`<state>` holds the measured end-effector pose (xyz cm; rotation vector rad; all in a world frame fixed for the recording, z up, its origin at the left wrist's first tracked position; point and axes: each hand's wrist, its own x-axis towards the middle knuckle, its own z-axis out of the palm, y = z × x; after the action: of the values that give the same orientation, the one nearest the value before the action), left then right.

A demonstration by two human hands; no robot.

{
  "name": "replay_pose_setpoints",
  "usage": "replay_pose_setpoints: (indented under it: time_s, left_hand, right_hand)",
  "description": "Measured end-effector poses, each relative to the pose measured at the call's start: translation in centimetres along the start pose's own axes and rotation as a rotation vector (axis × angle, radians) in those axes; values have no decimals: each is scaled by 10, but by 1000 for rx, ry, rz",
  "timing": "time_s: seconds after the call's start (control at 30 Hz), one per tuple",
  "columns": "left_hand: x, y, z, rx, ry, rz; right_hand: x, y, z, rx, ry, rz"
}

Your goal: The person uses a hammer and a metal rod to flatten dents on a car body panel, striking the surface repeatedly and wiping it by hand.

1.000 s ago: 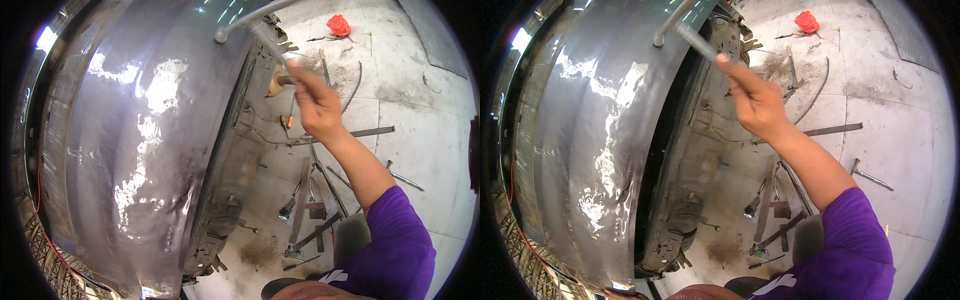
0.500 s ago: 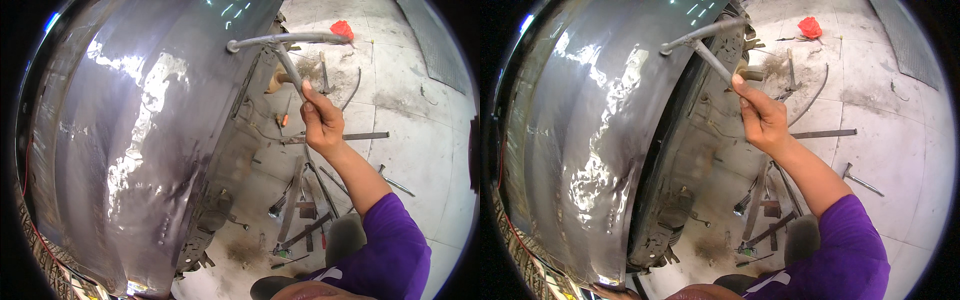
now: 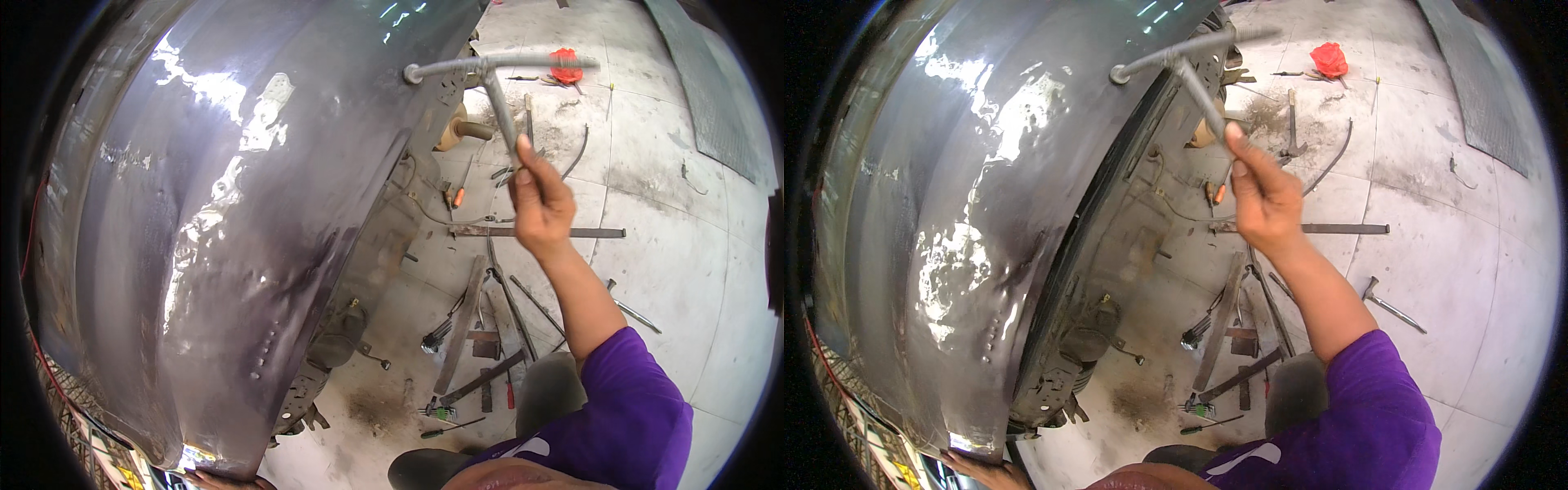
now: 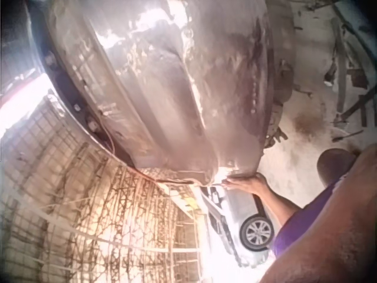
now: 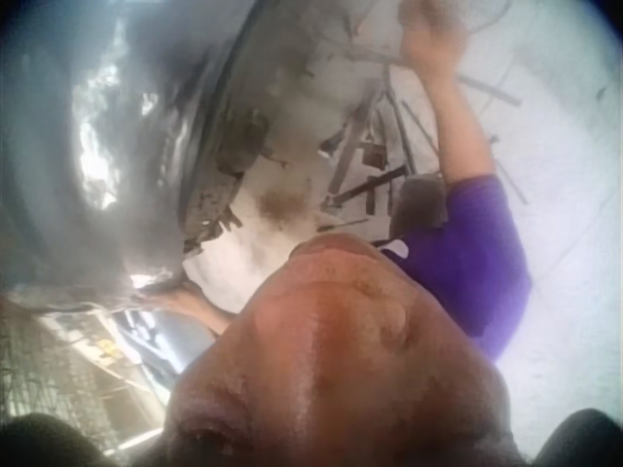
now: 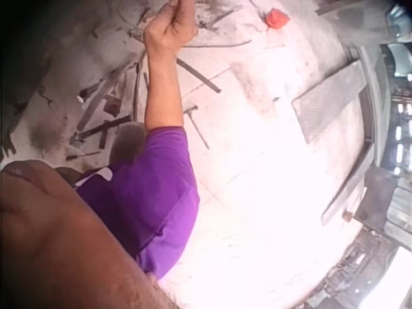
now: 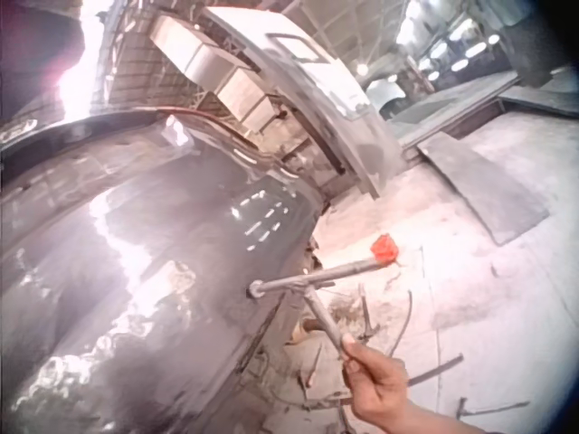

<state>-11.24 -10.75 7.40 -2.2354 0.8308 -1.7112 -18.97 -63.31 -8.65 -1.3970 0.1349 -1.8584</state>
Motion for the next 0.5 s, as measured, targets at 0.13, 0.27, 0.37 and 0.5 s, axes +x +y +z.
replay_pose_setpoints:
  time_s: [0.13,0.27,0.37,0.5]
  left_hand:
    - [1,-4,-6,89,-25,11]
    - [2,-10,-7,184,-65,27]
    - [3,-12,-9,141,-76,11]
    - [4,-7,-8,134,-69,18]
  right_hand:
    - [-5,-3,5,107,80,-179]
    - [7,-10,1,62,79,71]
    - [-1,-11,3,246,231,-62]
    - [3,0,5,-15,65,-53]
